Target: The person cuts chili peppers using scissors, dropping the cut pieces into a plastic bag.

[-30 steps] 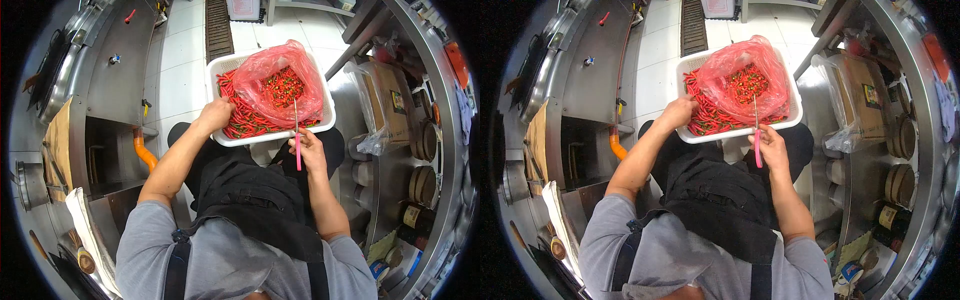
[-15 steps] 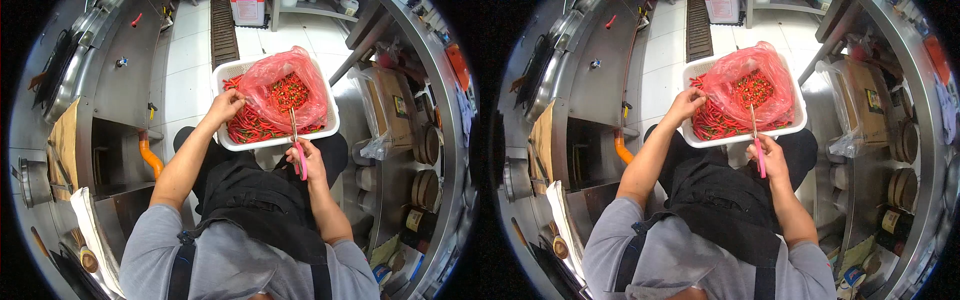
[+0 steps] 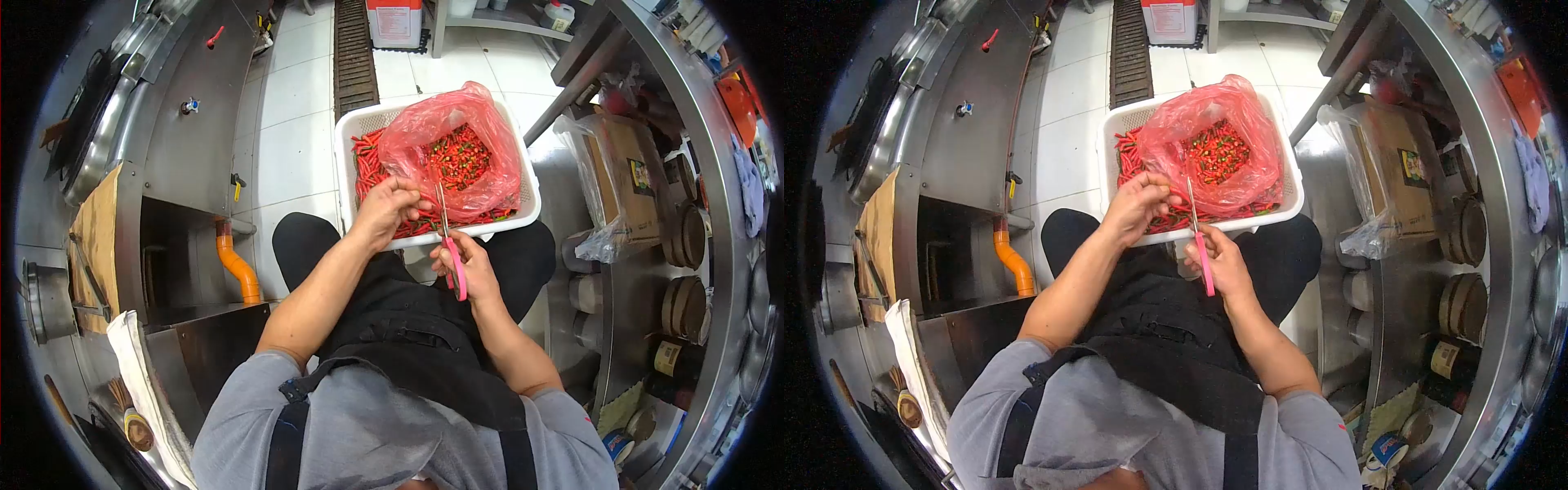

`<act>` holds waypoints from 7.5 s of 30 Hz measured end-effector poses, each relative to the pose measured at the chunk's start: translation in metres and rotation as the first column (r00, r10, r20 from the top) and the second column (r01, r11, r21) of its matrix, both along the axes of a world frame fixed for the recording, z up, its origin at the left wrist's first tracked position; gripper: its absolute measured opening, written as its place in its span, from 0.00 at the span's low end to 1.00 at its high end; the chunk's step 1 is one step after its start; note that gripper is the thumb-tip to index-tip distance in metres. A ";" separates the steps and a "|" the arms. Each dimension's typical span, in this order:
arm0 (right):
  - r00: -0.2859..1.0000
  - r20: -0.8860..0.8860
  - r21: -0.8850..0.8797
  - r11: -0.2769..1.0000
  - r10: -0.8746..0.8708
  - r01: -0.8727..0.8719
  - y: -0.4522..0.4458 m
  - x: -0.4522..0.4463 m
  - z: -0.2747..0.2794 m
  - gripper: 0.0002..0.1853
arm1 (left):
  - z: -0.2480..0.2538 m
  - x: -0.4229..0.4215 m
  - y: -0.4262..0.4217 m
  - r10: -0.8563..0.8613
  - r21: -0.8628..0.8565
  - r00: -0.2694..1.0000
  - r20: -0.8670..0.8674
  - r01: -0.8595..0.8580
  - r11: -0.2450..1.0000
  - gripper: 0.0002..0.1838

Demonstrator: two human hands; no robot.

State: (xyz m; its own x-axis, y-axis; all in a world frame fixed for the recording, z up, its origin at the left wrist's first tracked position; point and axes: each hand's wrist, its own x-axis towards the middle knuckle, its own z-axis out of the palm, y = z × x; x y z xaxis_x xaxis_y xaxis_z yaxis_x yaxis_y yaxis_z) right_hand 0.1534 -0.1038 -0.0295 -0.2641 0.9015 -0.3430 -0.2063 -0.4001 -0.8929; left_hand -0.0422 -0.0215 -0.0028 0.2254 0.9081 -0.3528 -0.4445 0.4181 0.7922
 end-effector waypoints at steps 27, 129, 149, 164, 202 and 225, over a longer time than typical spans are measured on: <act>0.998 0.057 0.039 0.999 0.004 -0.007 0.010 -0.002 0.002 0.28 | -0.015 0.007 -0.019 0.102 0.015 0.992 -0.075 -0.102 0.995 0.06; 0.661 0.424 0.518 0.765 -0.619 0.383 -0.002 0.092 -0.042 0.25 | -0.064 -0.039 0.012 0.393 0.278 -0.021 -0.919 0.672 0.686 0.12; 0.681 0.404 0.508 0.769 -0.610 0.387 -0.013 0.100 -0.035 0.26 | -0.022 -0.051 0.005 0.274 0.271 0.115 -0.955 0.717 0.642 0.06; 0.658 0.464 0.503 0.787 -0.594 0.356 -0.014 0.097 -0.036 0.27 | -0.036 -0.063 0.020 0.163 0.297 0.397 -0.903 0.303 0.906 0.11; 0.689 0.396 0.496 0.773 -0.608 0.396 -0.013 0.096 -0.040 0.27 | -0.061 -0.064 0.030 0.307 0.194 -0.015 -0.951 0.747 0.636 0.11; 0.659 0.422 0.535 0.758 -0.623 0.373 -0.011 0.091 -0.030 0.27 | -0.051 -0.044 -0.017 0.539 0.603 0.295 -0.789 0.545 0.583 0.09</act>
State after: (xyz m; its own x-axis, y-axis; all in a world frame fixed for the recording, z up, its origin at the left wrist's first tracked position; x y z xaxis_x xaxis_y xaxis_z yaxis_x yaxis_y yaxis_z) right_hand 0.2448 -0.1152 -0.0597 0.3863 0.9145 0.1202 0.2984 -0.0006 -0.9544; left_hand -0.0864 -0.0380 -0.0542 0.2848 0.8652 0.4126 0.7184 -0.4777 0.5058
